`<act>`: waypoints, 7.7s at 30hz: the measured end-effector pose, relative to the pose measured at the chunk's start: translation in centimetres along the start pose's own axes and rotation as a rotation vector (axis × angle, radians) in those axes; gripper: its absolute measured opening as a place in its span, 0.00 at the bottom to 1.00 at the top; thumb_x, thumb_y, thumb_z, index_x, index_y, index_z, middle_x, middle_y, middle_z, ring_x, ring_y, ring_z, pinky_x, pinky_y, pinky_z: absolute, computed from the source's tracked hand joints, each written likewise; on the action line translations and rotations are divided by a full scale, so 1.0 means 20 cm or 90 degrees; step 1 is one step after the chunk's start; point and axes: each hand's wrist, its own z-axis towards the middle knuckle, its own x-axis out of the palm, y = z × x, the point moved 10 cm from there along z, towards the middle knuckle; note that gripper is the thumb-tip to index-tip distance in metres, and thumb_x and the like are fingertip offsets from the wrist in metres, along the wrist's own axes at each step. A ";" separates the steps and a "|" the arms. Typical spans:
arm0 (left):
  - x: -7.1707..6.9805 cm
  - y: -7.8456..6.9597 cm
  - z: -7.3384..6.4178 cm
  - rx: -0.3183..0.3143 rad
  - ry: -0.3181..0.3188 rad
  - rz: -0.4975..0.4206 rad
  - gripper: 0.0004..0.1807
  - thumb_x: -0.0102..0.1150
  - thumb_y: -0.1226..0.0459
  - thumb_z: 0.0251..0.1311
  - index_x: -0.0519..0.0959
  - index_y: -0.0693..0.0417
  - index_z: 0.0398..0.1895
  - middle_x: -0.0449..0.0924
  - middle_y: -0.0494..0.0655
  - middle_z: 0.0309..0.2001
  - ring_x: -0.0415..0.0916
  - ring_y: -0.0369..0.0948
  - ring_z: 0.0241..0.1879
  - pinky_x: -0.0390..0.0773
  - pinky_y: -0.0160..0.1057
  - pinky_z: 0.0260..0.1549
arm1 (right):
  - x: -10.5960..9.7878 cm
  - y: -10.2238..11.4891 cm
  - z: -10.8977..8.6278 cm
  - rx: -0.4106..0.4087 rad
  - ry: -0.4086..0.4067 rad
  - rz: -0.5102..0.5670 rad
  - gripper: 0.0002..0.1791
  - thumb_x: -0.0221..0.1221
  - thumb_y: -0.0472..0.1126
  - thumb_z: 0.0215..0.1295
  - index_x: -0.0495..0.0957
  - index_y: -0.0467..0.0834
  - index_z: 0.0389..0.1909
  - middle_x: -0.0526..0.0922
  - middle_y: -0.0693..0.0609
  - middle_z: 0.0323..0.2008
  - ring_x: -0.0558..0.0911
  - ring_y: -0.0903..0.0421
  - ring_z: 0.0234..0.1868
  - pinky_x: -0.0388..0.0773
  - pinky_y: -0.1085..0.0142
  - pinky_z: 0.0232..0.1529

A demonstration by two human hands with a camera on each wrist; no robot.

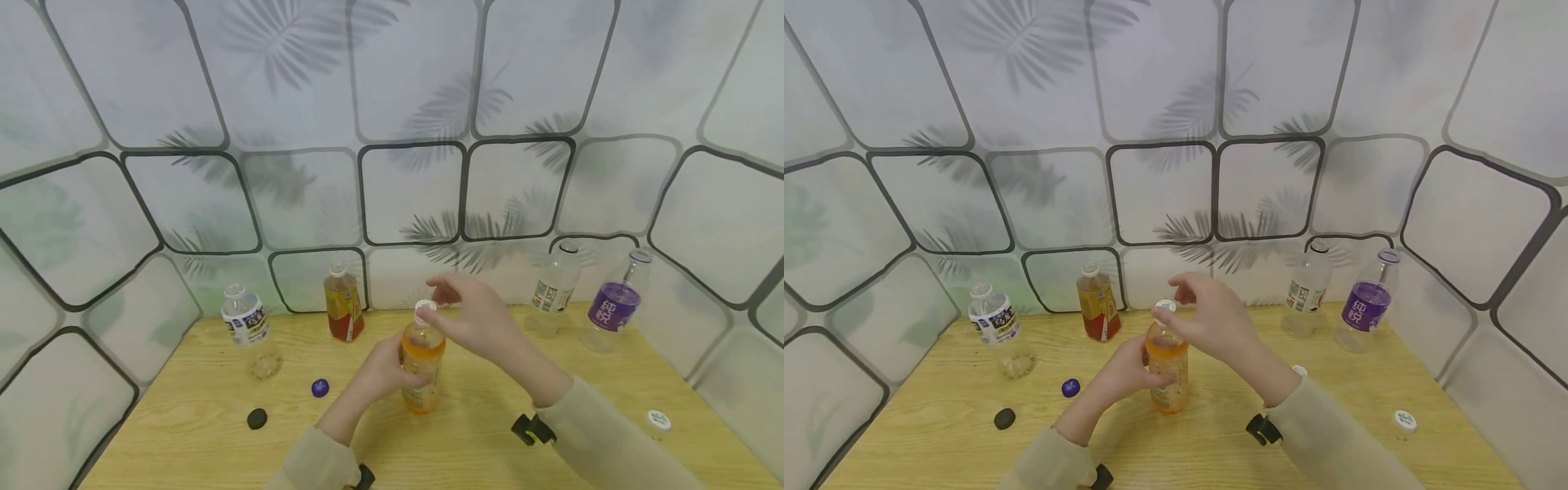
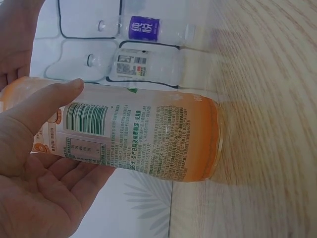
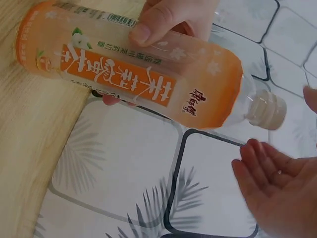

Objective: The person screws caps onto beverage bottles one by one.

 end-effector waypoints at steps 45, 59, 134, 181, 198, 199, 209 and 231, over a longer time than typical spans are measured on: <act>0.00 0.01 0.00 -0.013 -0.005 -0.001 0.31 0.80 0.65 0.57 0.78 0.57 0.63 0.86 0.56 0.60 0.84 0.55 0.61 0.82 0.58 0.64 | -0.04 0.06 0.00 -0.138 0.032 0.066 0.17 0.62 0.31 0.74 0.80 0.35 0.62 0.87 0.41 0.58 0.85 0.43 0.60 0.83 0.46 0.63; 0.00 0.00 0.00 -0.007 -0.004 0.001 0.32 0.80 0.66 0.56 0.78 0.58 0.64 0.86 0.56 0.60 0.83 0.55 0.62 0.82 0.58 0.64 | 0.02 0.06 0.02 -0.168 0.140 0.109 0.16 0.63 0.25 0.71 0.85 0.34 0.57 0.90 0.40 0.55 0.90 0.46 0.53 0.88 0.56 0.56; 0.01 0.02 0.00 -0.007 0.002 -0.007 0.30 0.79 0.67 0.57 0.78 0.57 0.63 0.86 0.56 0.60 0.84 0.54 0.61 0.83 0.58 0.63 | 0.03 0.06 0.04 -0.074 0.065 -0.073 0.09 0.75 0.47 0.64 0.86 0.47 0.36 0.89 0.58 0.30 0.85 0.64 0.31 0.86 0.66 0.37; 0.00 0.04 0.01 0.014 0.010 -0.016 0.33 0.81 0.63 0.55 0.78 0.57 0.65 0.86 0.55 0.62 0.83 0.55 0.62 0.81 0.58 0.64 | 0.30 -0.28 -0.21 0.080 0.204 0.031 0.30 0.81 0.51 0.53 0.85 0.40 0.53 0.92 0.50 0.47 0.90 0.51 0.46 0.88 0.54 0.54; 0.02 0.01 0.01 0.036 0.039 -0.008 0.33 0.80 0.67 0.55 0.78 0.58 0.64 0.85 0.56 0.63 0.83 0.54 0.63 0.81 0.56 0.65 | 0.32 -0.26 -0.23 0.066 0.174 0.038 0.22 0.80 0.43 0.54 0.87 0.39 0.46 0.93 0.50 0.38 0.91 0.53 0.37 0.89 0.62 0.42; 0.02 0.01 0.01 0.040 0.043 -0.013 0.33 0.80 0.66 0.55 0.78 0.58 0.65 0.84 0.56 0.63 0.82 0.54 0.63 0.81 0.56 0.66 | 0.32 -0.26 -0.23 0.068 0.173 0.036 0.21 0.81 0.43 0.54 0.87 0.38 0.46 0.93 0.50 0.37 0.91 0.53 0.37 0.89 0.61 0.42; -0.03 0.01 -0.02 0.051 0.047 0.011 0.33 0.79 0.59 0.60 0.78 0.53 0.68 0.84 0.51 0.66 0.81 0.52 0.67 0.79 0.55 0.68 | 0.33 -0.26 -0.22 0.080 0.173 0.037 0.21 0.80 0.42 0.55 0.87 0.38 0.47 0.93 0.48 0.40 0.92 0.49 0.39 0.90 0.55 0.45; -0.24 0.03 -0.03 0.063 -0.068 0.127 0.19 0.79 0.62 0.56 0.88 0.56 0.50 0.92 0.50 0.47 0.89 0.47 0.47 0.89 0.52 0.51 | 0.42 -0.26 -0.11 0.120 0.137 0.050 0.19 0.78 0.48 0.58 0.88 0.45 0.47 0.93 0.51 0.39 0.91 0.50 0.42 0.87 0.59 0.46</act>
